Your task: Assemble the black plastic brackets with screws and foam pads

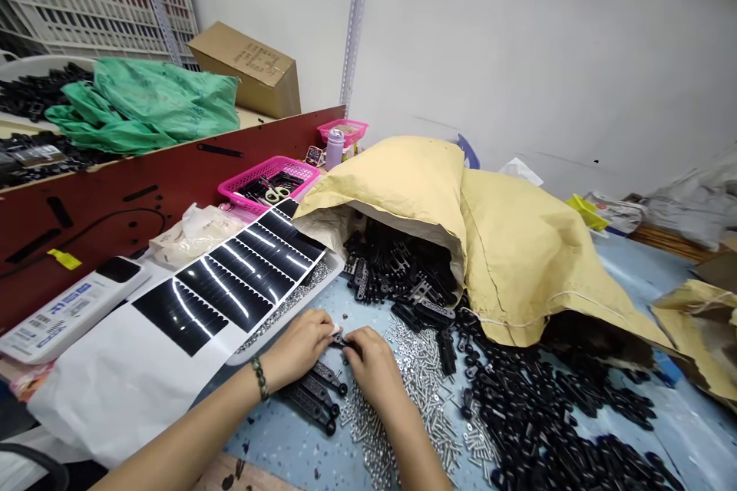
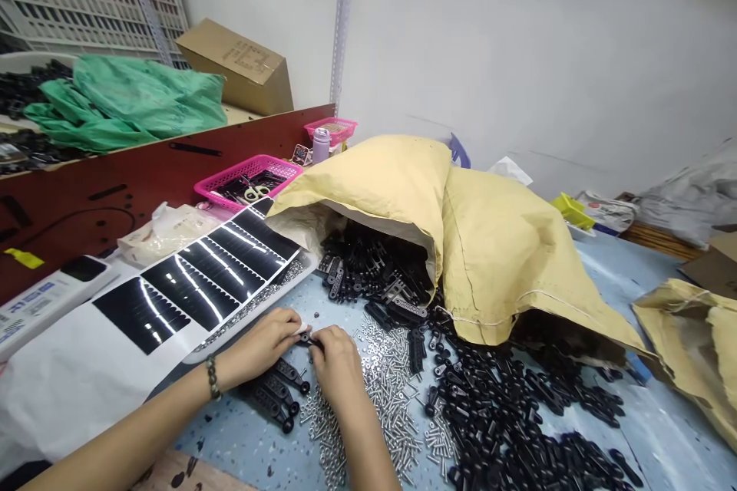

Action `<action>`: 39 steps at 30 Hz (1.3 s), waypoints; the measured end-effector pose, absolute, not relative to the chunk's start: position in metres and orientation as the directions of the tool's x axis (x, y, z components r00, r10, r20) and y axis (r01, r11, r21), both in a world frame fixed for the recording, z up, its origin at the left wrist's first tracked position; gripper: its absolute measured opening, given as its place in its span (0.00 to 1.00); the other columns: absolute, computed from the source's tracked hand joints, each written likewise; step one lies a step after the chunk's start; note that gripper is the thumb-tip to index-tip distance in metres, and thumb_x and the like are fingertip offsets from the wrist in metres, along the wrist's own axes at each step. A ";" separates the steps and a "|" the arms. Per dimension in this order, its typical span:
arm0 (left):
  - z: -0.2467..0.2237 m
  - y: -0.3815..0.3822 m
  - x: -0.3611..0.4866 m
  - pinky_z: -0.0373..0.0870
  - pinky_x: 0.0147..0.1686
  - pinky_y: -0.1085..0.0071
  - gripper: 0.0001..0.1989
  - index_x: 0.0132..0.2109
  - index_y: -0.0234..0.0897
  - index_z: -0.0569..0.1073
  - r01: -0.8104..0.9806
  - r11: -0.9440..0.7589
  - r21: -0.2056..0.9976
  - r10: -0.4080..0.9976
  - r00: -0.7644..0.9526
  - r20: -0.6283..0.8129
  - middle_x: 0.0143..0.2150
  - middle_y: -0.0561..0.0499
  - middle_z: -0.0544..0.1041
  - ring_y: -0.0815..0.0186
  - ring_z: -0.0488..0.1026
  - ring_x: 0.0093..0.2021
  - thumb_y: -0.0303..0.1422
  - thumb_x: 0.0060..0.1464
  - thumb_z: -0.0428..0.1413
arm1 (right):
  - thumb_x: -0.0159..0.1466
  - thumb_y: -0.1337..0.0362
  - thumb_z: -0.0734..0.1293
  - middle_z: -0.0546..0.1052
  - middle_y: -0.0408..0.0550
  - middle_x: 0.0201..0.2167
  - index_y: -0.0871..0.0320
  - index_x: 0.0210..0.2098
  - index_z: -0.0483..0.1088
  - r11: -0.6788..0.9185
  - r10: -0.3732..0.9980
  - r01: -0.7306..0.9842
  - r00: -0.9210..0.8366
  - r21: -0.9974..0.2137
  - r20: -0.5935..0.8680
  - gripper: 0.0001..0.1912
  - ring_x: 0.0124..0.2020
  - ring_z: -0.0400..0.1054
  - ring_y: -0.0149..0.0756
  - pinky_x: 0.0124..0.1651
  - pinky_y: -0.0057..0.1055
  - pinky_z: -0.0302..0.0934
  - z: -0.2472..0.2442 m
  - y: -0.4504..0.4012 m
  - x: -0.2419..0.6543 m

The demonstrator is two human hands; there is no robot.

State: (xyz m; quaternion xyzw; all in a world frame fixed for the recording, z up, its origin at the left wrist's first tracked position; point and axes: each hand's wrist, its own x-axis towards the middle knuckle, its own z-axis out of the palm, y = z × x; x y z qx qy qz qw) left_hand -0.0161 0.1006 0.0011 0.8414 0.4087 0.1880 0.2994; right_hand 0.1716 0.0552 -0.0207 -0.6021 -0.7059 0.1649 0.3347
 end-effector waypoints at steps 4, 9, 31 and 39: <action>0.010 0.093 -0.013 0.62 0.44 0.63 0.10 0.33 0.41 0.76 0.565 -0.487 0.666 0.757 0.654 -0.002 0.36 0.50 0.75 0.58 0.69 0.40 0.32 0.57 0.51 | 0.63 0.63 0.61 0.73 0.55 0.39 0.58 0.46 0.67 0.027 0.922 0.786 0.220 -0.618 0.319 0.13 0.40 0.69 0.45 0.43 0.39 0.63 -0.018 0.084 0.195; 0.021 0.092 -0.011 0.65 0.45 0.64 0.08 0.38 0.42 0.76 0.557 -0.467 0.686 0.742 0.669 -0.038 0.39 0.50 0.76 0.58 0.72 0.42 0.35 0.58 0.51 | 0.59 0.66 0.62 0.75 0.54 0.37 0.58 0.42 0.68 -0.022 0.892 0.791 0.292 -0.611 0.345 0.11 0.42 0.68 0.47 0.44 0.39 0.62 -0.022 0.110 0.202; 0.035 0.103 0.057 0.64 0.34 0.68 0.05 0.39 0.42 0.62 0.488 -0.449 0.748 0.721 0.692 -0.018 0.36 0.50 0.75 0.60 0.72 0.36 0.37 0.58 0.48 | 0.60 0.75 0.59 0.74 0.50 0.34 0.56 0.38 0.69 -0.080 0.883 0.889 0.273 -0.450 0.382 0.12 0.38 0.68 0.42 0.41 0.35 0.62 -0.007 0.055 0.284; 0.040 0.102 0.048 0.66 0.26 0.73 0.07 0.37 0.42 0.60 0.449 -0.317 0.835 0.743 0.665 -0.076 0.30 0.54 0.74 0.65 0.73 0.30 0.38 0.61 0.43 | 0.56 0.81 0.59 0.72 0.50 0.30 0.55 0.27 0.68 -0.098 0.909 0.894 0.259 -0.437 0.327 0.15 0.34 0.66 0.41 0.38 0.33 0.59 0.002 0.060 0.289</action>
